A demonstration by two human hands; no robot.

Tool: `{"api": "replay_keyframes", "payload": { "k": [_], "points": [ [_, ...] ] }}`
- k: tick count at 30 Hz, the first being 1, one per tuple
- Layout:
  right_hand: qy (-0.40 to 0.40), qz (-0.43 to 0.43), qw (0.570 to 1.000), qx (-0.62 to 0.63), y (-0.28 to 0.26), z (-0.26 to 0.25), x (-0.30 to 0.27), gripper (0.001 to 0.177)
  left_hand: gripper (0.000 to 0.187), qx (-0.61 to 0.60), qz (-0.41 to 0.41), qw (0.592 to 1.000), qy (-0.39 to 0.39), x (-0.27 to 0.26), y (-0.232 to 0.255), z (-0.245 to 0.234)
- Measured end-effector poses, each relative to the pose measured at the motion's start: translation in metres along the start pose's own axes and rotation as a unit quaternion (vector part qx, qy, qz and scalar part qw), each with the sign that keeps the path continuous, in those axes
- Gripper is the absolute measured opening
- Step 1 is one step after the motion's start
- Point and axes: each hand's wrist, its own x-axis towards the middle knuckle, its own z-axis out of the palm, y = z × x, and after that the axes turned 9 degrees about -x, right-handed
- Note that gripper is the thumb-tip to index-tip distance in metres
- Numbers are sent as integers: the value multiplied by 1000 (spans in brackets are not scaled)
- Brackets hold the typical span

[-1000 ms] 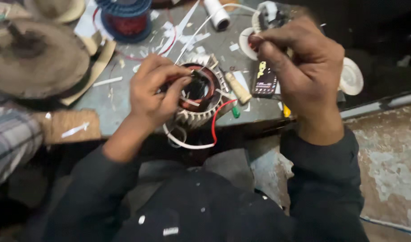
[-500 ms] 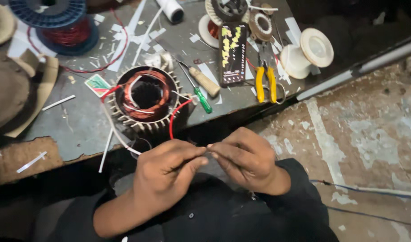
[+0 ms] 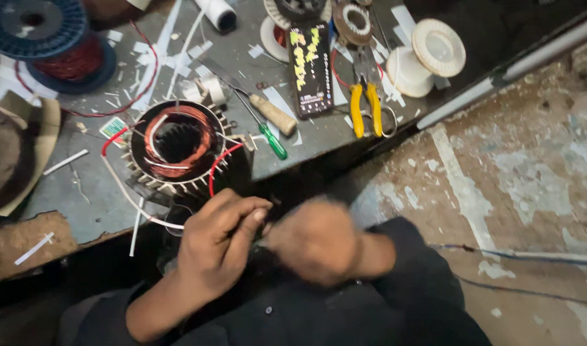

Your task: The person repairs an electrical motor stator by stripping insulation from wires, twisting them together, and securing them with heat shrink tubing. They use pliers and scissors to cut and manipulate the wires and tubing throughout the process.

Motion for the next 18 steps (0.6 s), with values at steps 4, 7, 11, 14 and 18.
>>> {"api": "replay_keyframes", "payload": {
  "k": [4,7,11,14,18],
  "points": [
    [12,146,989,37,9,-3,9,13,10,2,-38,999,-30,-5,4,-5],
    [-130,70,989,15,8,4,19,7,9,-13,-7,1000,-19,0,1,-8],
    [-89,105,989,57,11,-3,10,5,11,21,9,999,-34,-7,1,-7],
    [-77,64,995,20,13,5,16,9,9,-6,9,1000,-14,2,3,-7],
    [-74,6,996,-53,10,2,10,13,12,43,65,997,-2,3,3,-4]
  ]
}}
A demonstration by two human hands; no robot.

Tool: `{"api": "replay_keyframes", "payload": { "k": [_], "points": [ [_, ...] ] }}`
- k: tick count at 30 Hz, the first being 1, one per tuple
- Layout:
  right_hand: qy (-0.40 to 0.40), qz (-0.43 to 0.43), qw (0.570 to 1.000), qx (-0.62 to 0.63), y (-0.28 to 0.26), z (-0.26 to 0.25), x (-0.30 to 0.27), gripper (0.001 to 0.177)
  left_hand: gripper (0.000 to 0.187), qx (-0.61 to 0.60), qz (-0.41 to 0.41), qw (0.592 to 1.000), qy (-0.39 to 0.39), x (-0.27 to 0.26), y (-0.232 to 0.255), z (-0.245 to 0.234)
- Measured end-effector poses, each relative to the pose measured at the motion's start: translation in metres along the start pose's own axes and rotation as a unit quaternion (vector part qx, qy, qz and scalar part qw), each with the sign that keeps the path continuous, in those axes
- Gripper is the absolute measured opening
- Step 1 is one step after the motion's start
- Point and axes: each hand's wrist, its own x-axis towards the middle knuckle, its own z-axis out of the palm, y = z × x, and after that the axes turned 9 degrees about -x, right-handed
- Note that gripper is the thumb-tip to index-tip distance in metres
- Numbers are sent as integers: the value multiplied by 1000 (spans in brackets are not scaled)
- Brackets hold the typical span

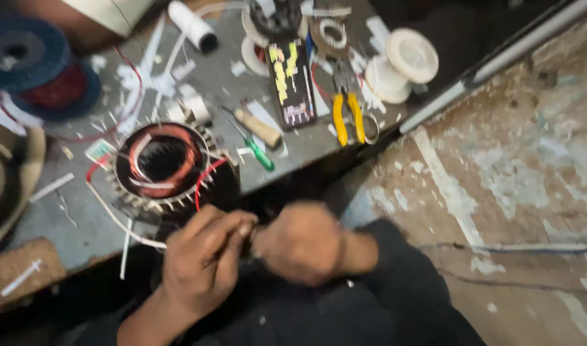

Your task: The person repairs an electrical motor stator by stripping insulation from wires, twisting them together, and securing them with heat shrink tubing. They use pliers and scissors to cut and manipulate the wires and tubing throughout the process.

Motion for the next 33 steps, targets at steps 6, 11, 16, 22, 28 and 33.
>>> {"api": "replay_keyframes", "payload": {
  "k": [6,11,16,22,28,33],
  "points": [
    [74,184,951,236,3,15,-7,3,8,-52,-70,996,27,1,6,1],
    [70,148,935,315,-13,32,-38,6,15,-7,-12,999,37,-6,2,5],
    [108,278,884,360,2,30,-48,24,26,29,58,998,21,-2,6,4],
    [19,305,775,554,7,34,-42,24,26,53,120,991,30,-3,3,1],
    [-5,368,717,593,6,34,-42,22,22,-17,99,993,62,-6,3,-3],
    [46,481,809,334,42,26,-11,21,32,46,116,987,102,-12,9,-29]
  ]
}}
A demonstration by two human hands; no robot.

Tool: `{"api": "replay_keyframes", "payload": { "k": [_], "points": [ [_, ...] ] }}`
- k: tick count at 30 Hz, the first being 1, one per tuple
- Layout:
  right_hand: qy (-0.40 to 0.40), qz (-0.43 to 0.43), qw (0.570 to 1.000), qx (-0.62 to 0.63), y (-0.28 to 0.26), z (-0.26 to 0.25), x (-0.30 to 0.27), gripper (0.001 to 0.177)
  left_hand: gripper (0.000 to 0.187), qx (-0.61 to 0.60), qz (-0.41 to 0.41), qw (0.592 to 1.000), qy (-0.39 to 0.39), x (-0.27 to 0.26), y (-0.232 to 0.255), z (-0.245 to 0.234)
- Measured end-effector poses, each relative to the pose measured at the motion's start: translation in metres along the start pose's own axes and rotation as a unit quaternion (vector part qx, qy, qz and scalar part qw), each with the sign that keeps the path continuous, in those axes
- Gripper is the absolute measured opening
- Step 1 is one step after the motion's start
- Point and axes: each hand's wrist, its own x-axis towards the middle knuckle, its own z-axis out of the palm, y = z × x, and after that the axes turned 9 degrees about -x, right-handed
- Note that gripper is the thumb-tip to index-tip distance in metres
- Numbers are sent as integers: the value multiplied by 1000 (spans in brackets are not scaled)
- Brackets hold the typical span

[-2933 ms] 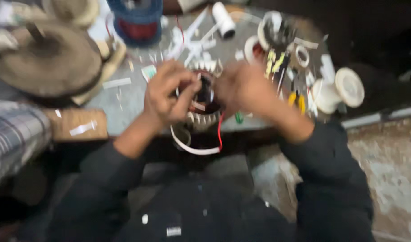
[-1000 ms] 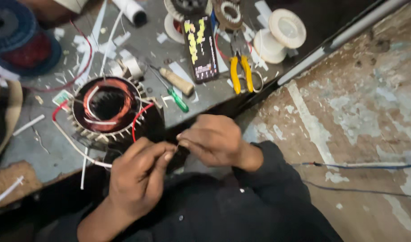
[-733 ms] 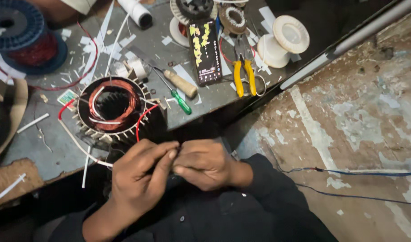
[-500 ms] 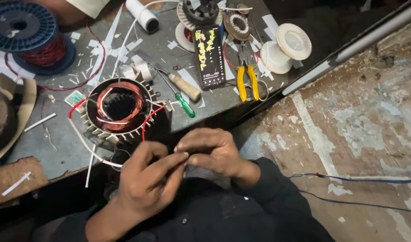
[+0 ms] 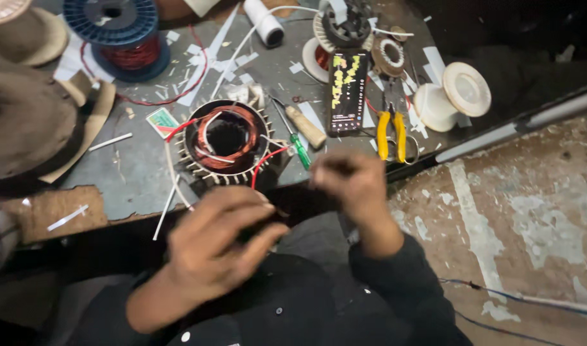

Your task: The person repairs an electrical motor stator by stripping insulation from wires, twisting them together, and securing them with heat shrink tubing. They use pliers and scissors to cut and manipulate the wires and tubing throughout the process.

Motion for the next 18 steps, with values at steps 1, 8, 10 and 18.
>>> {"api": "replay_keyframes", "payload": {
  "k": [1,8,10,18],
  "points": [
    [84,-40,987,-135,1,-2,18,23,29,45,2,999,29,2,0,-7],
    [76,-153,885,-433,80,16,147,23,27,206,42,975,66,31,-28,-39],
    [72,-158,881,-439,94,21,162,34,27,255,82,963,43,35,-35,-38],
    [128,-80,816,-558,97,-67,110,29,28,370,164,908,104,50,-20,-49]
  ]
}}
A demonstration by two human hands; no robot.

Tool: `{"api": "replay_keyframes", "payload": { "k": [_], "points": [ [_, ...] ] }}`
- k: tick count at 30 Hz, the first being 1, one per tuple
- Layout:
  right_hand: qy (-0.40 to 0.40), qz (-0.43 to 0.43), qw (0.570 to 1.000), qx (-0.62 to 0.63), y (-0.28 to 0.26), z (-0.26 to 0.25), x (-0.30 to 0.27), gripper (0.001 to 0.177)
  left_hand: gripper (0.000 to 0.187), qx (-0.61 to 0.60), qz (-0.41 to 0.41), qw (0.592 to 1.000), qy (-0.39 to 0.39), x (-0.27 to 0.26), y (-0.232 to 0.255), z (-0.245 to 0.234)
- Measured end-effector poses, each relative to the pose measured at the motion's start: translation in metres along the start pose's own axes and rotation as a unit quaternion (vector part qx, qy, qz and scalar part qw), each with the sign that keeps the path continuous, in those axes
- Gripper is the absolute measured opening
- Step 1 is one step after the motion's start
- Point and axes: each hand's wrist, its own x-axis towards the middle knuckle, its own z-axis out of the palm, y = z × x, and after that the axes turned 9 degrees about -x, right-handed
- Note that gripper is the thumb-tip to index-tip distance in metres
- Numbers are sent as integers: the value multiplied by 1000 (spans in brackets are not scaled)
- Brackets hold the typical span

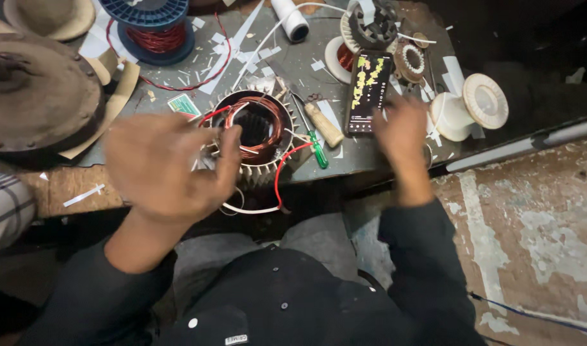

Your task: The person repairs an electrical motor stator by stripping insulation from wires, twisting them together, and securing them with heat shrink tubing. They use pliers and scissors to cut and manipulate the wires and tubing throughout the process.

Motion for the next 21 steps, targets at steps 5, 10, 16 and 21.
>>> {"api": "replay_keyframes", "payload": {
  "k": [5,10,16,21],
  "points": [
    [-111,37,986,-117,39,0,-46,54,43,-114,-194,974,-38,14,-4,-3],
    [-71,103,989,-78,48,15,-55,62,16,-212,-161,961,-81,0,1,-10],
    [-171,126,976,-42,95,24,-32,44,26,-384,97,876,-274,-10,25,-68],
    [-221,220,929,199,124,3,-28,35,21,-670,-119,706,-196,2,-10,-87]
  ]
}}
